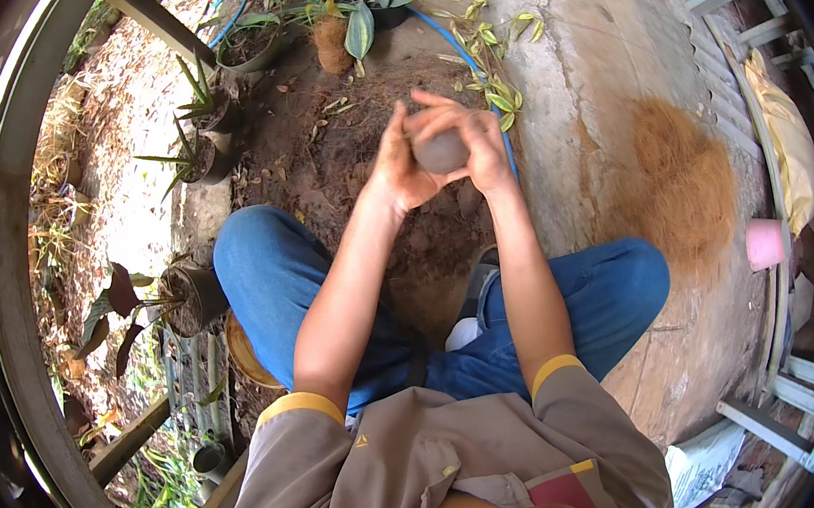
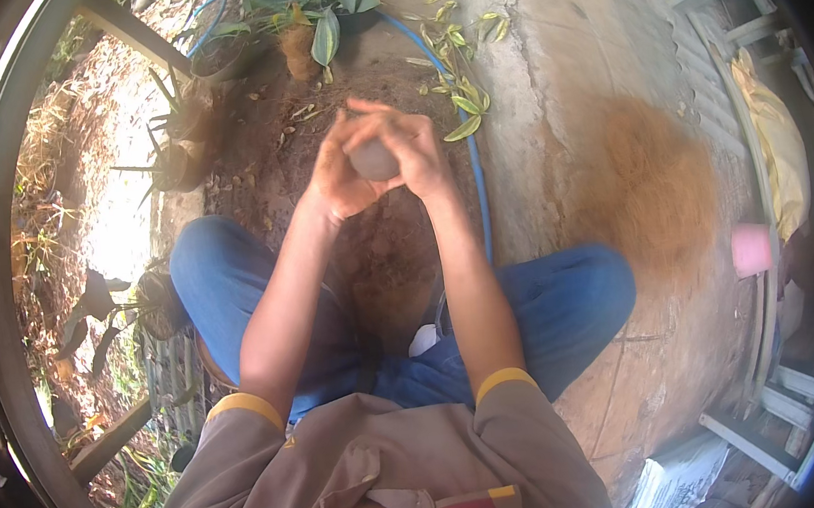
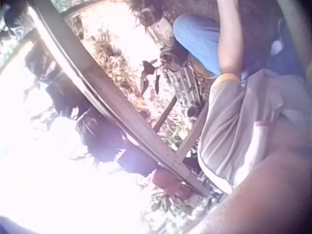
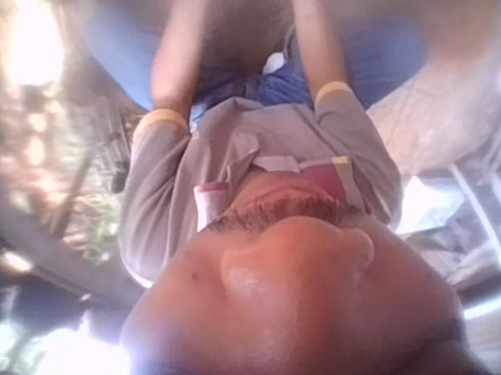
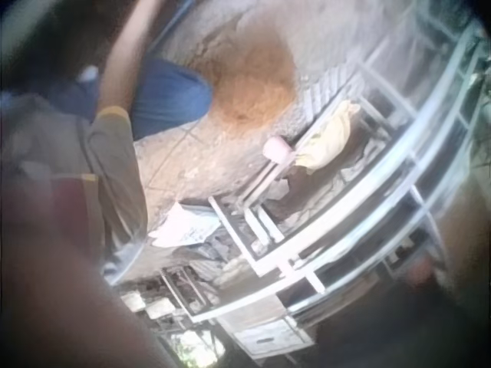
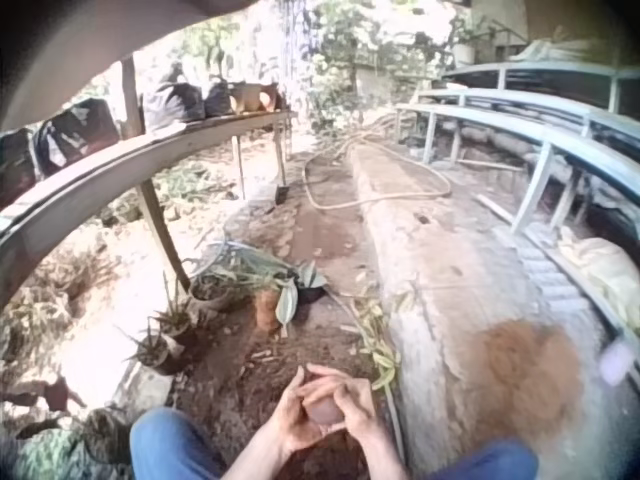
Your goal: The person sits cross-legged on the ground and repeatedly shapes a lump of clay into a ball using both hands. They roll the clay between their palms and occasionally press it against the ground to refine its shape.
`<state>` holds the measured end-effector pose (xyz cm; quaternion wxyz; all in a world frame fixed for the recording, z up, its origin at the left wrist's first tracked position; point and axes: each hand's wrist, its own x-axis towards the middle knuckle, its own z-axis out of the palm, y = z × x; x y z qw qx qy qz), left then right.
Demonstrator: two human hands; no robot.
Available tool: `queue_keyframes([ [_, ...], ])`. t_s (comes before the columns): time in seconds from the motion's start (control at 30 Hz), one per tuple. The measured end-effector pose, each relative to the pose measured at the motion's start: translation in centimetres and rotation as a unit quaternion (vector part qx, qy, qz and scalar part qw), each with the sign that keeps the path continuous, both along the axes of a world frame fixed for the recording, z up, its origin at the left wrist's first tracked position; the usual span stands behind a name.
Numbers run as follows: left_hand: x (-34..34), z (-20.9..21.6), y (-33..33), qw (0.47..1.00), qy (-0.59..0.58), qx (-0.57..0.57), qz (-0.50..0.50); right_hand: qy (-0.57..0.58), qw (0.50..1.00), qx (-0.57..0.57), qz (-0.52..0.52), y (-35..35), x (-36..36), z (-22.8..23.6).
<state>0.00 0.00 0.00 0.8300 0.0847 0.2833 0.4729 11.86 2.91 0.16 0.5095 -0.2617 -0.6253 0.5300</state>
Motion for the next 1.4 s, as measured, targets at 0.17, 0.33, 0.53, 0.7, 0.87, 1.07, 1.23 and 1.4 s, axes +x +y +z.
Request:
queue_keyframes([
  [0.17, 1.7, -3.5, 0.7, 0.993, 0.011, -0.051, 0.107, -0.024, 0.956, -0.202, -0.211, -0.2, -1.2, -3.3],
  [0.33, -0.1, -2.1, 1.3, 0.969, -0.031, -0.095, 0.225, 0.277, 0.937, -0.168, -0.129, 0.8, -1.2, -1.2],
  [0.53, -3.2, -0.5, 1.9, 0.964, -0.040, 0.024, 0.263, -0.411, 0.900, -0.095, -0.112, -1.5, -2.1, -11.7],
  [0.7, -4.9, 0.8, 2.3, 0.921, 0.016, -0.053, 0.385, -0.645, 0.762, 0.002, -0.054, -6.0, -3.6, -17.9],
  [0.87, -4.7, -1.2, 2.4, 0.909, 0.021, -0.130, 0.395, -0.678, 0.727, 0.088, -0.067, -7.2, -2.5, -19.0],
  [1.07, -5.1, -4.0, 2.7, 0.894, 0.132, -0.128, 0.408, -0.400, 0.895, -0.075, -0.184, -4.3, -1.1, -16.6],
  [1.23, -3.4, -4.2, 2.6, 0.857, 0.197, -0.171, 0.444, -0.149, 0.932, -0.260, -0.202, -0.5, 2.5, -19.0],
  [1.4, -3.7, -6.7, 2.7, 0.845, 0.214, -0.165, 0.461, -0.143, 0.880, -0.381, -0.245, -0.4, 2.9, -18.6],
])
